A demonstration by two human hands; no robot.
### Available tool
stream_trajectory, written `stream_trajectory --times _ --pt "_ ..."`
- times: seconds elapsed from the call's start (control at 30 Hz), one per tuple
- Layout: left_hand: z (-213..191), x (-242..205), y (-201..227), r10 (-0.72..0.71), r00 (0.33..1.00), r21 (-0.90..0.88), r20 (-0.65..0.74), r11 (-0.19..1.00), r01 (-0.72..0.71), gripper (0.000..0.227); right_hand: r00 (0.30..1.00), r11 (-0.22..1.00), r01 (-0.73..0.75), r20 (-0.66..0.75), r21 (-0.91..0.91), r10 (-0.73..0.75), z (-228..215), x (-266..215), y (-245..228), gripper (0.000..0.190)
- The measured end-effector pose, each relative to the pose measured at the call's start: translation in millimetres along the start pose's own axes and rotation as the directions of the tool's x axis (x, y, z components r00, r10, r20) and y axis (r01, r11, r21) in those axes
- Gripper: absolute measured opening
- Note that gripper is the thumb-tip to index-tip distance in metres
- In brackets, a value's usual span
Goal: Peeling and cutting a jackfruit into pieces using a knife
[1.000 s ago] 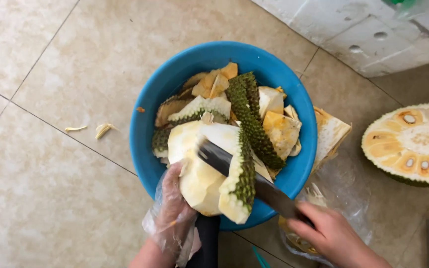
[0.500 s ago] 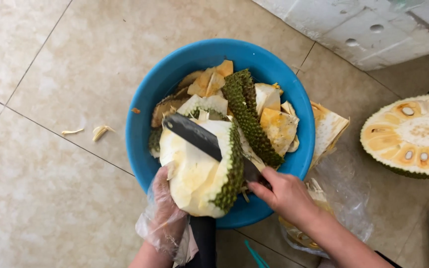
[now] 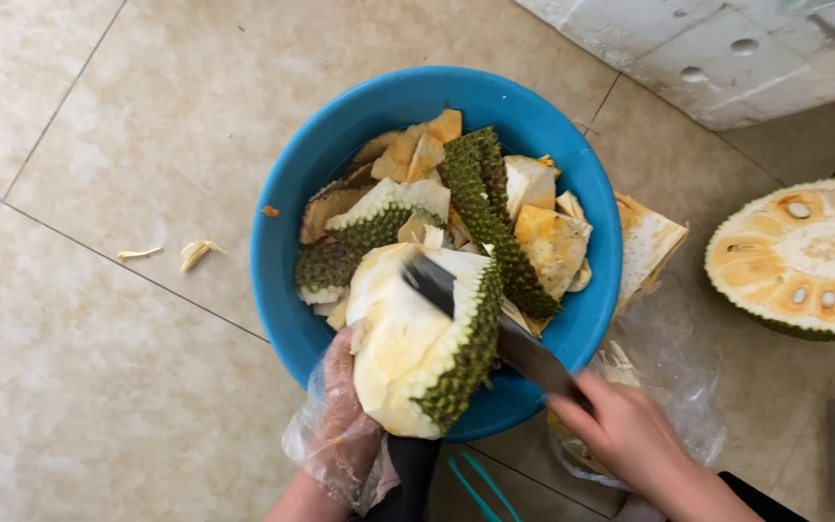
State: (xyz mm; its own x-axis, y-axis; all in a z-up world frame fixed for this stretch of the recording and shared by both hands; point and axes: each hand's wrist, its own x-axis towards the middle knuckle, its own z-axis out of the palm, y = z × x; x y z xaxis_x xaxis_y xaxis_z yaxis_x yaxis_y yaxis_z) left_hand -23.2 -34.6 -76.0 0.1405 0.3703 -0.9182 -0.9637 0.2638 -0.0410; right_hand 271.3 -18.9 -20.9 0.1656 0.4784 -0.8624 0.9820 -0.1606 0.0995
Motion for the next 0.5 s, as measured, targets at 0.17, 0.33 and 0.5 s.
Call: stream_trajectory --times 0.17,0.33,0.5 --pt "6 -7 2 0.036 0.998 0.064 0.046 0.997 -0.039 0.068 0.949 0.923 0.314 -0.111 0.222 -0.296 -41 58 -62 0.043" --pt "10 -8 2 0.009 0.999 0.025 0.05 1.0 -0.01 0.072 0.987 0.978 0.16 -0.031 0.135 -0.157 -24 1 26 0.043" --pt "-1 -4 -2 0.044 0.999 0.061 -0.018 0.997 -0.043 0.071 0.966 0.946 0.257 -0.086 0.197 -0.245 -50 30 -29 0.045"
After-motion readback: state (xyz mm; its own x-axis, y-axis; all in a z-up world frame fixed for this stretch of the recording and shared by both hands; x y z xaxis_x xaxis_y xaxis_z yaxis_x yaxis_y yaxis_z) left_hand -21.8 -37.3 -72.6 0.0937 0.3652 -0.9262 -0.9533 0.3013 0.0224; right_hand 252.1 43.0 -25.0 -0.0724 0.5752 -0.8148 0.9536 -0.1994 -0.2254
